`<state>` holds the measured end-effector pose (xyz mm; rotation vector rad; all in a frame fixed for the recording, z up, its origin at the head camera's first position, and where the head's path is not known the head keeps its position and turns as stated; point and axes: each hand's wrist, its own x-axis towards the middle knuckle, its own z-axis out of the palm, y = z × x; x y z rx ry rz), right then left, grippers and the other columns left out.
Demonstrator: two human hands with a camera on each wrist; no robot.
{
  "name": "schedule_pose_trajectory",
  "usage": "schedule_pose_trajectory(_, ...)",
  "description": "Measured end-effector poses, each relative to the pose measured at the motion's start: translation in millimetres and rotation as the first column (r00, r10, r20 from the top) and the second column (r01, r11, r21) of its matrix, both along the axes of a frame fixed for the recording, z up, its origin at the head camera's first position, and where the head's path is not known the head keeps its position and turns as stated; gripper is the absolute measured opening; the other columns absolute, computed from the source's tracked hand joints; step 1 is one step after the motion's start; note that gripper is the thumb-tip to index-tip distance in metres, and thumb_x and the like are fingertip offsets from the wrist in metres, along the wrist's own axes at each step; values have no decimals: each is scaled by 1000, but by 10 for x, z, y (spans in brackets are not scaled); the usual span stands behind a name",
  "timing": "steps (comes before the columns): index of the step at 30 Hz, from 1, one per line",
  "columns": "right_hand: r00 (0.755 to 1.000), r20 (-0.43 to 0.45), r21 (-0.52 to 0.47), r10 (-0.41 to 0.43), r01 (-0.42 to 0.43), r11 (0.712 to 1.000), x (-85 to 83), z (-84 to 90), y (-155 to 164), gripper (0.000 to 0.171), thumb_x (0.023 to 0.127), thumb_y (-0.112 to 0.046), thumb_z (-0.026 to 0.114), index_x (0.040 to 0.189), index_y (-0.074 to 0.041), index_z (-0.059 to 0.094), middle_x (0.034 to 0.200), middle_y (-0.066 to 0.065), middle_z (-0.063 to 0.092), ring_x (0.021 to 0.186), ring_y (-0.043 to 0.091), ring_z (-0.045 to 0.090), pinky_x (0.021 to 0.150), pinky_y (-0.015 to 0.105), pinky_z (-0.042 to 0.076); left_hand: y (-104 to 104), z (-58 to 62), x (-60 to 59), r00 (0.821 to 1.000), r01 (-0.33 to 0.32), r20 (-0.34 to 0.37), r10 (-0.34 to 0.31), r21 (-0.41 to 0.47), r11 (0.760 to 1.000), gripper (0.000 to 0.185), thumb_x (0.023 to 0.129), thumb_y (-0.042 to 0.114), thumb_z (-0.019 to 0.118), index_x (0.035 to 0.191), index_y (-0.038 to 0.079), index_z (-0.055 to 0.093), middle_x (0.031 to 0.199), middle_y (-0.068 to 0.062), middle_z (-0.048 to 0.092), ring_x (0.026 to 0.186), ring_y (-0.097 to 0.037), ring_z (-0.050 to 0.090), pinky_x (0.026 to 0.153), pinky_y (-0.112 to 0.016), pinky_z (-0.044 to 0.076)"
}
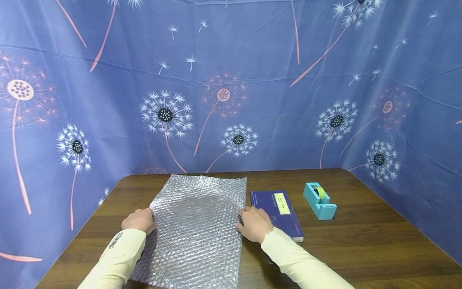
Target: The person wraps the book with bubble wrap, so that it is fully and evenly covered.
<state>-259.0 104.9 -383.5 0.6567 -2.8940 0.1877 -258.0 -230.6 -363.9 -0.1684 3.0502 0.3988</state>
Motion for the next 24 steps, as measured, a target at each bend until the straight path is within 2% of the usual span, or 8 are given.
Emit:
schedule_pose_trajectory(11, 1000, -12, -27, 16, -16, 1000, 15, -21, 33, 34, 93, -24, 73, 116, 1, 70, 110, 17, 69, 102, 35, 66, 88, 52, 53, 18, 36, 7, 1000, 10, 25, -10, -17, 1000, 32, 88, 12, 68, 108, -12, 64, 104, -33, 66, 92, -51, 66, 75, -59, 56)
schedule_pose_trajectory(21, 1000, -12, -89, 14, -15, 996, 24, 14, 60, 32, 94, -23, 73, 117, 0, 71, 112, 18, 69, 105, 37, 66, 92, 54, 52, 48, 50, 22, 1000, 3, -24, -4, -37, 999, 37, 86, 17, 70, 108, -13, 65, 105, -34, 66, 95, -53, 66, 77, -61, 55)
schedule_pose_trajectory(24, 1000, -14, -98, 14, -15, 995, 29, 35, 76, 30, 94, -22, 73, 115, -1, 71, 106, 16, 69, 101, 36, 66, 90, 53, 52, 67, 53, 25, 999, 8, -47, -11, -48, 999, 34, 86, 17, 70, 105, -11, 66, 103, -33, 67, 92, -52, 66, 76, -61, 55)
